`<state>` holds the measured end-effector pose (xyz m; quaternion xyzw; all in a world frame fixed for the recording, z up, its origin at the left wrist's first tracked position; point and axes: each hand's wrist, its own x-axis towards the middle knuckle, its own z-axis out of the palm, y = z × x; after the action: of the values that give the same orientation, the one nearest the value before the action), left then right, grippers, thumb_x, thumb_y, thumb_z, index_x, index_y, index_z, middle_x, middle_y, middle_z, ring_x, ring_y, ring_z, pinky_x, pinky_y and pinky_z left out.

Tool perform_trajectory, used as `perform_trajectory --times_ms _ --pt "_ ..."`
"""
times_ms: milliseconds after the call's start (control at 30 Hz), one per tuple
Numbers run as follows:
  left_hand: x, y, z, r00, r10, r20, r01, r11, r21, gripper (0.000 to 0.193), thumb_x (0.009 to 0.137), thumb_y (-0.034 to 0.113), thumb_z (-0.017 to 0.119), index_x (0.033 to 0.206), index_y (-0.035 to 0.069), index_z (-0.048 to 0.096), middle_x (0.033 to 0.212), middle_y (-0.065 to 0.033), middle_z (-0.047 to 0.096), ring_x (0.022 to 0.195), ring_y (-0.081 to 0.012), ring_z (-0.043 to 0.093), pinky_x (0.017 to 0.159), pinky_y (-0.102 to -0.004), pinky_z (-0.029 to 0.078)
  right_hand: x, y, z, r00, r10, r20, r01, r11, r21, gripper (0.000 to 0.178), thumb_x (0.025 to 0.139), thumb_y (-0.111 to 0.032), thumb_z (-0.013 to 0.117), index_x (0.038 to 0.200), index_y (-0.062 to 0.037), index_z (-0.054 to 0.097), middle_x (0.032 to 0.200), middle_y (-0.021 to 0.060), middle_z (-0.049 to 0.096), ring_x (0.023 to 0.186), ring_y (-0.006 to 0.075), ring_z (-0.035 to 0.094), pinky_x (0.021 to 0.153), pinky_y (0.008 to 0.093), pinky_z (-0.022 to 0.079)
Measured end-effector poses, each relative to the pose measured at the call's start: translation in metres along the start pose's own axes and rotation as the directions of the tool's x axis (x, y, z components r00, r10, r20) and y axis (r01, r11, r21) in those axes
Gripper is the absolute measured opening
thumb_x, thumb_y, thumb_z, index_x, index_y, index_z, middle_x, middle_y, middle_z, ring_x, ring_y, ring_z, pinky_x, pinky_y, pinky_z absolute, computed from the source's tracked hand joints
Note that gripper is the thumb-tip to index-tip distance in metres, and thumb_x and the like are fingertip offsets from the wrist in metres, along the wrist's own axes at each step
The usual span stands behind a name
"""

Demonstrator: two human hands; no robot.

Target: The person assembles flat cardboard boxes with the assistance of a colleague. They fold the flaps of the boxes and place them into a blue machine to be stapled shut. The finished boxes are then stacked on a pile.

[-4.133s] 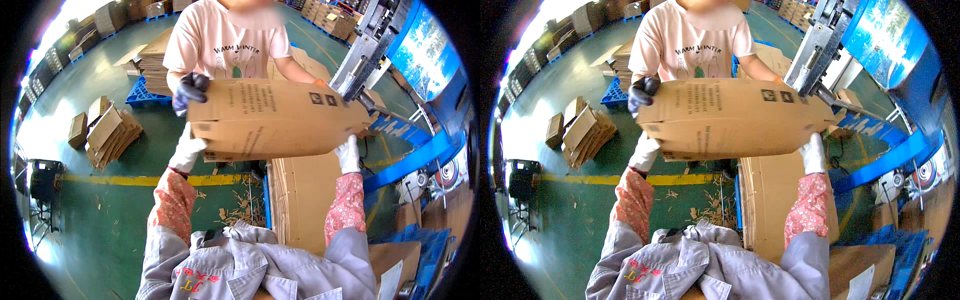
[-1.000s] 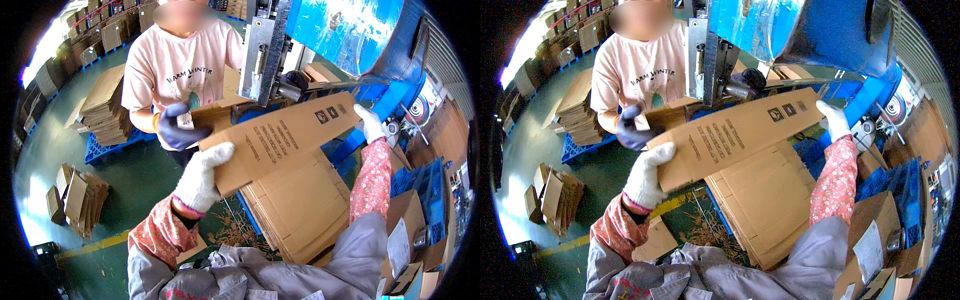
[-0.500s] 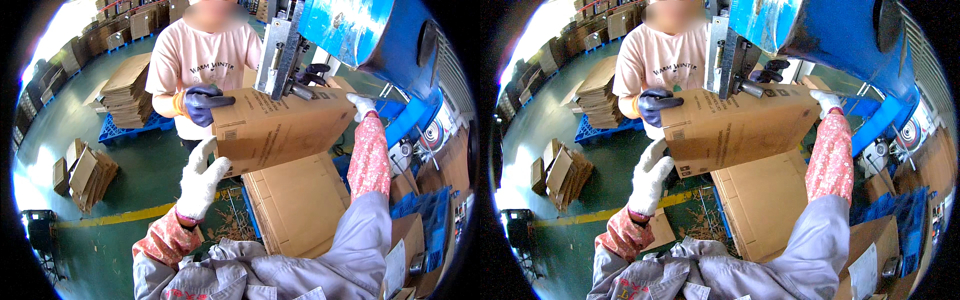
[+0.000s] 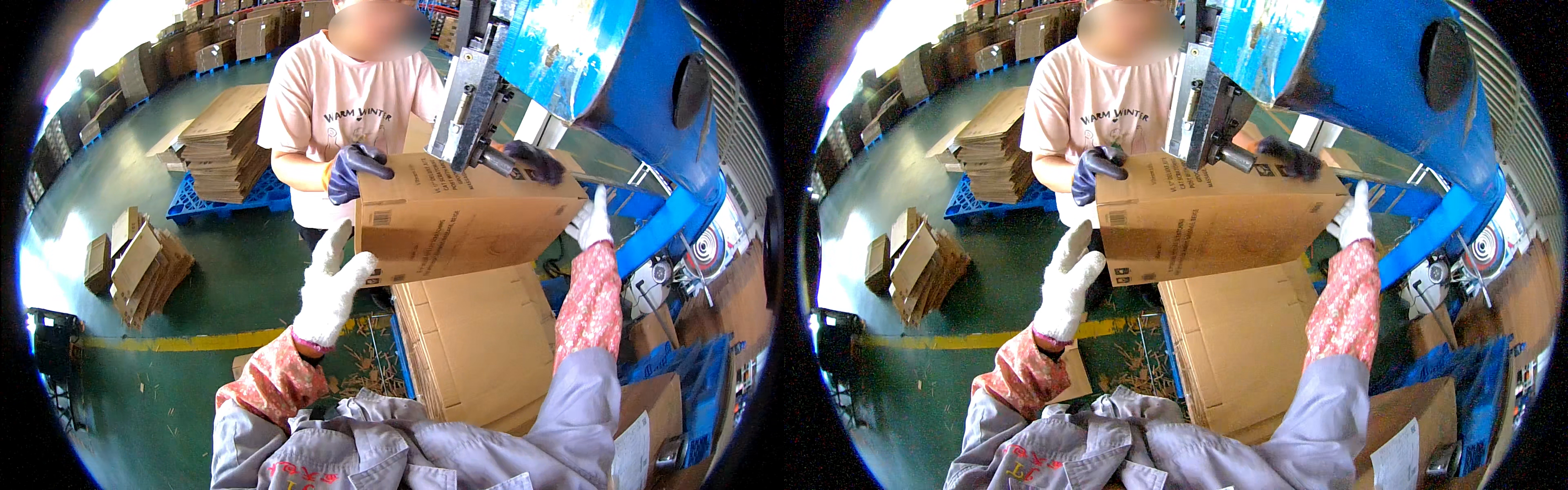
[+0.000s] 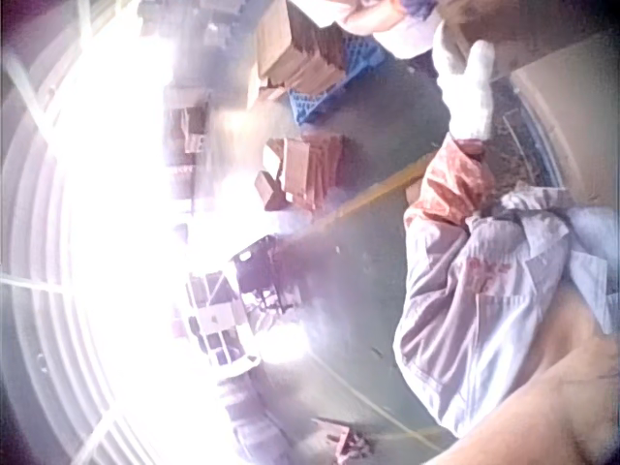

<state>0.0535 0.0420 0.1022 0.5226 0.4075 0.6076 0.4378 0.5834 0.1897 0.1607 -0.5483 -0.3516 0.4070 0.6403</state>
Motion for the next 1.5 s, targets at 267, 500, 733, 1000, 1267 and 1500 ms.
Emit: perform_trajectory --times_ms 267,500,733,1000,1267,1500 --pt "0.007 -0.062 -0.02 0.991 -0.135 0.002 0.135 0.991 0.01 0.096 0.088 0.046 0.076 0.157 -0.001 0.027 0.162 -0.0229 0.028 0.151 -0.033 0.028 0.122 -0.0438 0.025 -0.031 0.071 -0.047 0.99 0.137 0.045 -0.139 0.99 0.034 0.12 0.081 -0.092 0.035 0.159 -0.0013 0.021 0.164 0.0235 0.024 0.153 0.0407 0.019 0.12 0.0594 0.015" --pt "0.003 -0.098 -0.025 0.977 -0.215 0.013 0.215 0.977 -0.012 0.082 0.096 0.046 0.065 0.154 -0.001 0.033 0.159 -0.0211 0.035 0.148 -0.0309 0.034 0.12 -0.0403 0.028 -0.046 0.113 -0.077 0.984 0.174 0.027 -0.176 0.977 0.12 0.122 0.081 -0.09 0.042 0.159 0.0009 0.019 0.165 0.0247 0.019 0.153 0.0413 0.018 0.121 0.0581 0.016" --pt "-0.005 -0.112 -0.021 0.943 -0.332 0.019 0.332 0.943 0.014 0.075 0.098 0.049 0.059 0.152 0.001 0.04 0.155 -0.0183 0.042 0.145 -0.0288 0.038 0.118 -0.039 0.029 -0.053 0.136 -0.096 0.978 0.208 -0.009 -0.204 0.965 0.164 0.119 0.083 -0.088 0.043 0.159 0.0005 0.02 0.165 0.0244 0.02 0.153 0.0403 0.018 0.121 0.0573 0.016" --pt "-0.004 -0.11 -0.013 0.944 -0.328 0.03 0.329 0.944 -0.017 0.084 0.096 0.047 0.064 0.156 0.0 0.029 0.162 -0.0187 0.031 0.15 -0.0299 0.03 0.121 -0.0396 0.025 -0.049 0.135 -0.1 0.984 0.18 -0.003 -0.176 0.966 0.189 0.118 0.083 -0.087 0.044 0.158 0.0007 0.022 0.165 0.024 0.021 0.153 0.04 0.019 0.121 0.0578 0.015" --pt "-0.001 -0.132 -0.028 0.962 -0.263 0.072 0.265 0.964 -0.027 0.096 0.091 0.053 0.069 0.158 0.0 0.024 0.164 -0.0198 0.026 0.152 -0.0312 0.026 0.122 -0.0413 0.023 -0.048 0.125 -0.078 0.992 0.124 -0.015 -0.117 0.967 0.225 0.116 0.084 -0.087 0.043 0.158 0.0 0.024 0.164 0.0241 0.023 0.153 0.0403 0.019 0.121 0.058 0.014" --pt "-0.001 -0.143 -0.039 0.964 -0.258 0.058 0.261 0.964 -0.058 0.1 0.088 0.053 0.072 0.158 0.0 0.023 0.164 -0.0202 0.026 0.152 -0.0312 0.026 0.122 -0.0414 0.022 -0.041 0.119 -0.071 0.999 0.054 0.005 -0.054 0.978 0.201 0.112 0.086 -0.085 0.042 0.158 -0.0007 0.025 0.163 0.0238 0.025 0.152 0.0399 0.02 0.121 0.0576 0.015"
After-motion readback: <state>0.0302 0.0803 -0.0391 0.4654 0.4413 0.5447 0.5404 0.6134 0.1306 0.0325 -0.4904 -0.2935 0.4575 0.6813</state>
